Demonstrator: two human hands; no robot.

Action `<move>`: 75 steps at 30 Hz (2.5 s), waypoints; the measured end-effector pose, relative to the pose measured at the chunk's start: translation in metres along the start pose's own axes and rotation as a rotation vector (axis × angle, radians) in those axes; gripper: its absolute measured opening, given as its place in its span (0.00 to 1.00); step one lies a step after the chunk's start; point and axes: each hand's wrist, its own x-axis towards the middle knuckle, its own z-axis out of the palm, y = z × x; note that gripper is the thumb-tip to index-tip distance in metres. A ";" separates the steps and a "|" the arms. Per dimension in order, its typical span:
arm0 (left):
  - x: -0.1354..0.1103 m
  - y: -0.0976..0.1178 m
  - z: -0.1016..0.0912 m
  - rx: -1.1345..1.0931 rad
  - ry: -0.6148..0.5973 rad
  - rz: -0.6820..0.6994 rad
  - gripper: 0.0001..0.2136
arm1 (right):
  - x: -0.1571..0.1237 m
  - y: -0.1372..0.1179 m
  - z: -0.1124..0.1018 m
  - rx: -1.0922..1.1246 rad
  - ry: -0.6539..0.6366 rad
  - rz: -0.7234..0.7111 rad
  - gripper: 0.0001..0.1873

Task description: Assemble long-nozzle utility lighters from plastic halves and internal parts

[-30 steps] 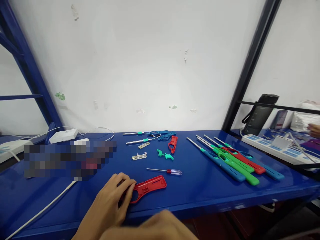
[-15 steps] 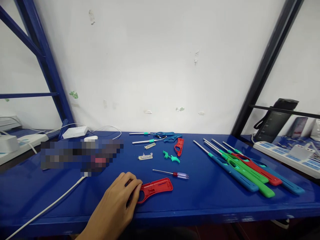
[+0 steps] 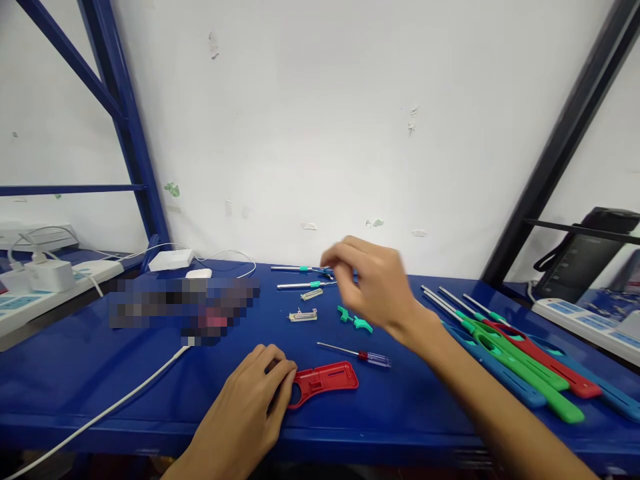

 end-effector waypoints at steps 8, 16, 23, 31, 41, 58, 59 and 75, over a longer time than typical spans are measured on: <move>-0.002 0.001 0.000 0.013 -0.012 -0.001 0.14 | 0.042 0.067 0.105 -0.079 -0.645 -0.028 0.20; -0.001 0.000 0.000 -0.004 -0.021 0.000 0.14 | 0.047 0.069 0.127 -0.125 -0.771 -0.085 0.19; -0.003 -0.001 0.001 -0.026 0.005 0.001 0.15 | 0.047 0.069 0.110 -0.107 -0.664 -0.082 0.19; -0.006 0.000 0.002 -0.065 0.071 0.010 0.15 | 0.051 0.059 0.040 0.099 -0.273 0.045 0.16; -0.007 0.003 -0.004 -0.068 0.018 0.044 0.12 | 0.017 0.028 -0.010 0.673 -0.077 0.365 0.24; -0.006 -0.002 0.001 -0.043 0.032 0.067 0.17 | -0.006 0.003 0.018 1.240 -0.386 0.546 0.23; -0.006 -0.002 0.001 -0.050 0.057 0.068 0.19 | -0.007 0.003 0.018 1.262 -0.416 0.551 0.22; -0.007 -0.001 -0.015 -0.009 0.527 0.360 0.21 | -0.019 0.000 0.021 1.565 -1.025 0.517 0.43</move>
